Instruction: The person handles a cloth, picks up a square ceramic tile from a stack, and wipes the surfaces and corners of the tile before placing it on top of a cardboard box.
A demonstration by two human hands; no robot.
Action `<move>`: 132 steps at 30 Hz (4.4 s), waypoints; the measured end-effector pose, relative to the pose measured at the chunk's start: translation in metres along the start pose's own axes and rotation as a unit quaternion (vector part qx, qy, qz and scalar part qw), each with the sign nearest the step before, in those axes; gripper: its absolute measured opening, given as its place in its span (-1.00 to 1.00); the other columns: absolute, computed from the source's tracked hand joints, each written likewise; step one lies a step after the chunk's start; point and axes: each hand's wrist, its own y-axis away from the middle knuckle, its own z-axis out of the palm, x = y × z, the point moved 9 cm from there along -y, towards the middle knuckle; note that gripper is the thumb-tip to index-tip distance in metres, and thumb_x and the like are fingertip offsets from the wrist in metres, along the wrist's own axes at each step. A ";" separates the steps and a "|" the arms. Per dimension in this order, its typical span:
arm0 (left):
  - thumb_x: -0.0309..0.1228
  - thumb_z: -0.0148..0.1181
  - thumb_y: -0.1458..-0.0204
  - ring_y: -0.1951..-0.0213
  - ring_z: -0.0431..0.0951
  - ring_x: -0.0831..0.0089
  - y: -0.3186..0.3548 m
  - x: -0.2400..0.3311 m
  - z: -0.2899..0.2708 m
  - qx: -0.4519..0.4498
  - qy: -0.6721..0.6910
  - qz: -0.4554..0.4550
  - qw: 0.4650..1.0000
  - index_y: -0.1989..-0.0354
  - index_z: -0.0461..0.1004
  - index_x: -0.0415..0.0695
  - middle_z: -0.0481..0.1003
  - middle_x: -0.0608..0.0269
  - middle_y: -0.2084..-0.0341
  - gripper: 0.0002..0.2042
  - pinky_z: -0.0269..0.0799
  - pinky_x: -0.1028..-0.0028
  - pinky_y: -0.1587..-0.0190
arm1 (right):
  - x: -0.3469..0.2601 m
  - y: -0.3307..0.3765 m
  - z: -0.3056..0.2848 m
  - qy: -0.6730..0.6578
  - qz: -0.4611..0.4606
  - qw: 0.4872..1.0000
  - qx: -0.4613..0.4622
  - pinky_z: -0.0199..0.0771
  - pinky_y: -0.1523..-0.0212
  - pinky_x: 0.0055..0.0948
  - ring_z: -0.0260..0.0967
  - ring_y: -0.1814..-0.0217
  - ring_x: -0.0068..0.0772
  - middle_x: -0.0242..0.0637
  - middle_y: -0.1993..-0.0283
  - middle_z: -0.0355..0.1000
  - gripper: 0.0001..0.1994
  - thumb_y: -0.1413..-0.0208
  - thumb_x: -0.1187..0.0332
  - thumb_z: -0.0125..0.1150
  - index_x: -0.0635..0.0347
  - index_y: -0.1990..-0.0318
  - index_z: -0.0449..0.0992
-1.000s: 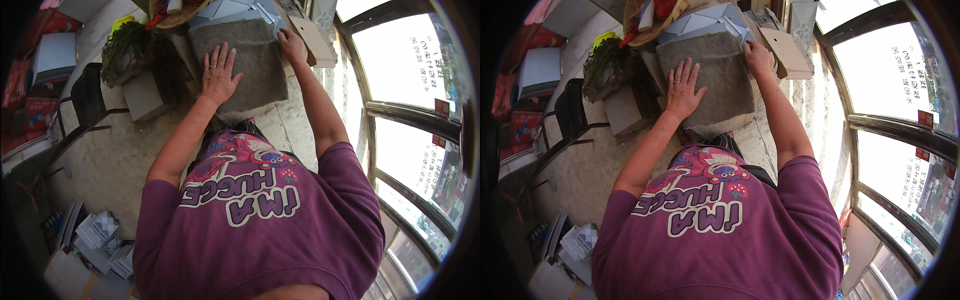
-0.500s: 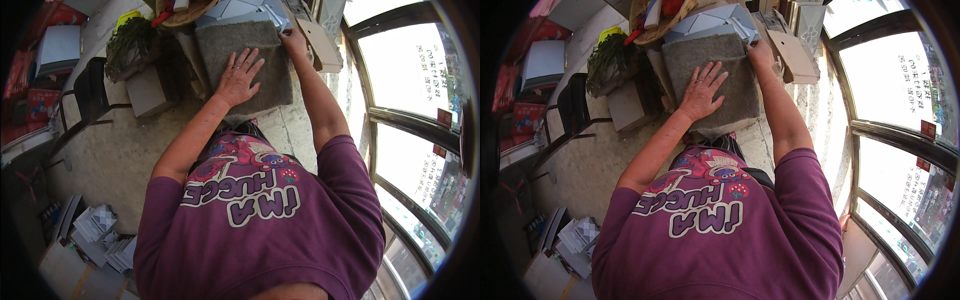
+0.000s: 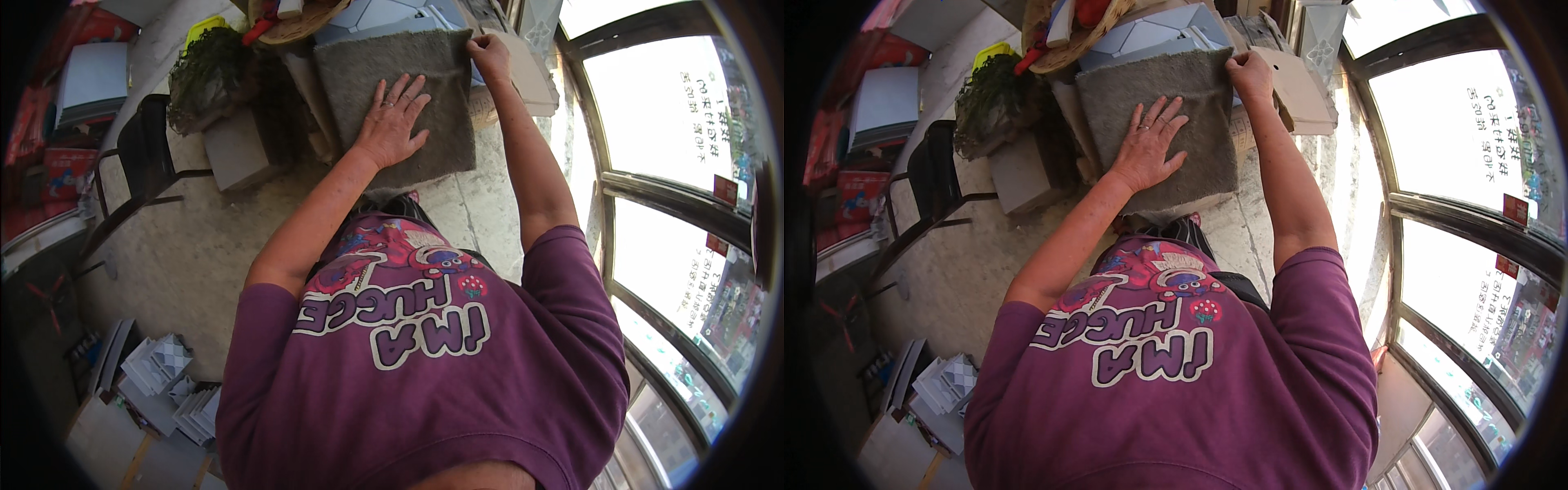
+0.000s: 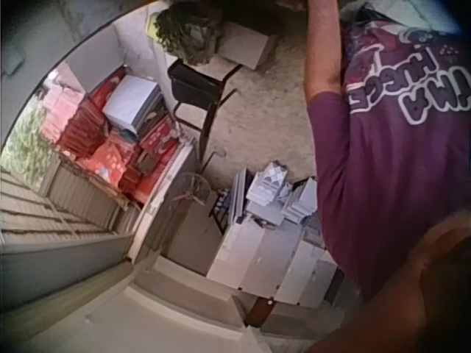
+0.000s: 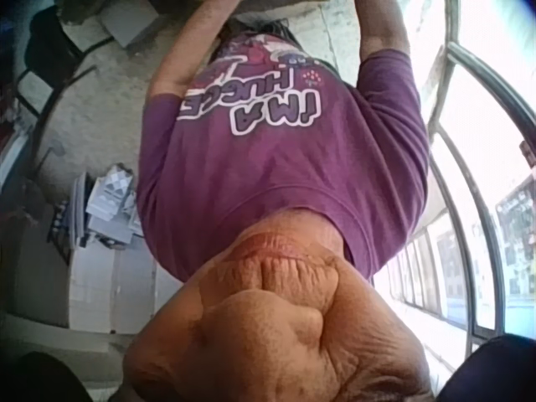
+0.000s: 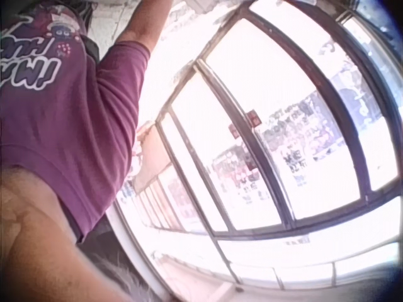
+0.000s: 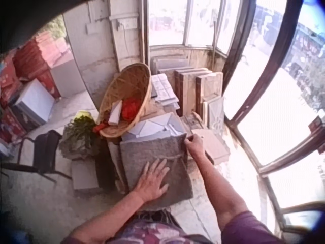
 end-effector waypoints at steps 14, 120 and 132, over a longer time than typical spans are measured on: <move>-0.18 0.19 0.00 -0.37 -0.01 0.20 -0.010 -0.009 -0.005 0.020 0.004 -0.012 1.000 -0.19 0.26 -0.03 0.14 0.19 -0.28 -0.45 -0.22 0.03 -0.37 | -0.141 0.127 -0.027 0.035 -0.345 0.938 -0.002 0.46 0.38 -0.34 0.47 0.33 -0.25 -0.41 0.34 0.45 -0.86 0.07 0.35 0.29 0.01 0.34 0.47; -0.45 0.31 0.12 0.12 0.42 0.20 0.057 -0.092 -0.074 0.309 0.049 -0.177 0.933 0.06 0.45 -0.08 0.46 0.25 0.25 -0.62 0.29 0.26 -0.01 | -0.096 0.120 0.001 0.073 -0.222 0.972 0.037 0.36 -0.06 -0.24 0.33 -0.07 -0.15 -0.29 0.03 0.43 -0.72 -0.02 0.30 0.20 0.00 0.07 0.54; -0.37 0.37 0.06 0.50 0.44 0.64 0.075 -0.172 -0.017 0.128 0.394 -0.347 0.841 0.35 0.46 -0.22 0.50 0.33 0.55 -0.77 0.39 0.56 0.40 | -0.062 0.074 0.017 0.072 -0.097 0.988 -0.098 0.45 0.08 -0.34 0.50 0.11 -0.29 -0.27 0.19 0.54 -0.72 0.00 0.15 0.27 0.01 0.15 0.58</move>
